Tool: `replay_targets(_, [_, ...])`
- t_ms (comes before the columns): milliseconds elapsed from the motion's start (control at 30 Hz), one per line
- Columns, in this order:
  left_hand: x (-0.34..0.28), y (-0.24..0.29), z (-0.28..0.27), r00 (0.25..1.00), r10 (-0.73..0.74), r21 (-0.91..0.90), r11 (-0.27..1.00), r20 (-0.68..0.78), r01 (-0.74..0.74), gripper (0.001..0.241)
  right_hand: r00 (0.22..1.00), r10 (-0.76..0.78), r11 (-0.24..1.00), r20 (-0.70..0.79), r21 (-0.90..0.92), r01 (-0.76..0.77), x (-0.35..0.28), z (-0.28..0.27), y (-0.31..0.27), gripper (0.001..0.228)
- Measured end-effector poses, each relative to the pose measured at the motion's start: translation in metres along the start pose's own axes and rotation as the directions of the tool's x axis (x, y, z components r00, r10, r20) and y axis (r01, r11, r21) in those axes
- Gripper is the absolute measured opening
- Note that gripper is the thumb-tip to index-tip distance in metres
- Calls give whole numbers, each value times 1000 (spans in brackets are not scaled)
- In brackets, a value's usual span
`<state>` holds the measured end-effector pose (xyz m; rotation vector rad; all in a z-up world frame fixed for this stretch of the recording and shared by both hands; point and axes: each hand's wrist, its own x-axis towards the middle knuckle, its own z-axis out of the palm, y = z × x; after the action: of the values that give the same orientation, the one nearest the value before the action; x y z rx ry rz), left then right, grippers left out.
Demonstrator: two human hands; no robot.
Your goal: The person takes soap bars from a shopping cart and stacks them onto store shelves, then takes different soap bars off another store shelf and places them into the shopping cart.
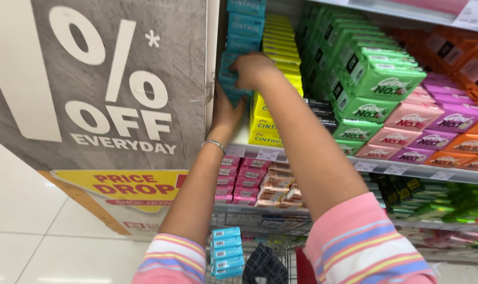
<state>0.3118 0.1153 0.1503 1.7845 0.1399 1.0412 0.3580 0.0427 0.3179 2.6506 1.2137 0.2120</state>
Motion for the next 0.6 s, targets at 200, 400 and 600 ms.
replay_targets(200, [0, -2, 5, 998, 0, 39, 999, -63, 2, 104, 984, -64, 978, -166, 186, 95, -13, -11, 3, 56])
replay_targets(400, [0, -13, 8, 984, 116, 46, 993, -138, -110, 105, 997, -45, 958, -60, 279, 60, -9, -8, -1, 75])
replay_targets(600, [-3, -6, 0, 1000, -13, -7, 1000, -6, 13, 113, 999, -48, 999, -23, -4, 48, -7, -17, -12, 130])
